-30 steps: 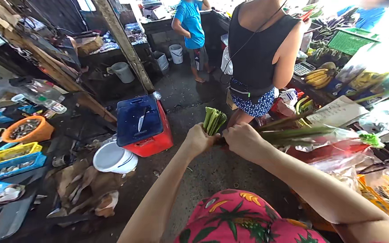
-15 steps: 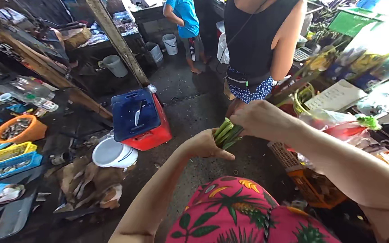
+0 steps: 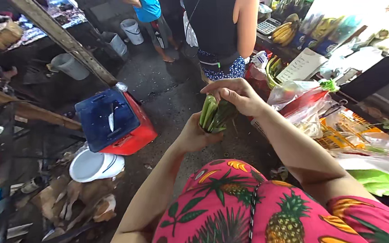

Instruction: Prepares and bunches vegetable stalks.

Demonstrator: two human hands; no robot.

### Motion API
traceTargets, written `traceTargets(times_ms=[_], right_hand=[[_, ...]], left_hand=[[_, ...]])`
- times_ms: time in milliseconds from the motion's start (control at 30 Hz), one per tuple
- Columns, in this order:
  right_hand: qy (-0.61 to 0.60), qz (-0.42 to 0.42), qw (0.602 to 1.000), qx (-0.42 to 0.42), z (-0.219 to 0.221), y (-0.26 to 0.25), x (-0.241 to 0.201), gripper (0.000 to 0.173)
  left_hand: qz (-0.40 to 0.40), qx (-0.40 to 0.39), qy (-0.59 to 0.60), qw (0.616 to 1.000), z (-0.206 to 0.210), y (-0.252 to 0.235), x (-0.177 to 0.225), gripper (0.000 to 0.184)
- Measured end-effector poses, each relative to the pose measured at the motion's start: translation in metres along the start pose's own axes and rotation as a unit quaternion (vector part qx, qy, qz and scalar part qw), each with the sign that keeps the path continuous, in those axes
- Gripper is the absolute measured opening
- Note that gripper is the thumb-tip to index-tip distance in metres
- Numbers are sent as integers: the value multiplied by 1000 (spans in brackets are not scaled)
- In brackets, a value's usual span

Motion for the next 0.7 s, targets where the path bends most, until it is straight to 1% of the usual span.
traceTargets(times_ms=[67, 133, 233, 267, 300, 367, 400, 433, 467, 500, 567, 633, 700], right_hand=[[-70, 28, 996, 38, 5, 2, 8, 60], [-144, 75, 985, 51, 12, 3, 19, 65], [-177, 144, 970, 81, 13, 8, 35, 55], [-181, 160, 966, 95, 11, 10, 38, 50], [-186, 172, 961, 114, 9, 12, 39, 48], [-200, 194, 946, 166, 5, 16, 38, 46], [-215, 199, 938, 185, 5, 17, 37, 45], [-231, 200, 932, 196, 5, 17, 36, 43], [-243, 197, 929, 197, 7, 17, 35, 43], [-244, 190, 931, 193, 8, 17, 33, 44], [-214, 166, 945, 183, 7, 11, 26, 47], [-154, 143, 966, 152, 4, 5, 21, 50], [-122, 139, 978, 97, 2, 2, 21, 58]], left_hand=[[4, -18, 35, 999, 10, -3, -4, 26], [4, -24, 55, 998, 15, -7, -7, 21], [-11, -24, 38, 999, 18, -16, -13, 18], [-12, -11, 24, 1000, 18, -19, -15, 19], [-11, 15, 6, 1000, 17, -22, -17, 27], [-7, 67, -34, 997, 11, -26, -21, 62], [-2, 80, -61, 995, 8, -28, -21, 78], [3, 80, -88, 993, 6, -30, -21, 89], [11, 74, -109, 991, 5, -32, -19, 94], [25, 69, -127, 989, 5, -33, -16, 89], [63, 76, -130, 987, 5, -35, -7, 62], [84, 83, -95, 988, 6, -36, -1, 52], [72, 73, -37, 994, 7, -40, -1, 46]])
Point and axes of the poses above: each hand's wrist, its own y-axis away from the middle knuckle, its own z-axis out of the palm, x = y × z, the point moved 10 cm from there along -y, towards the middle knuckle
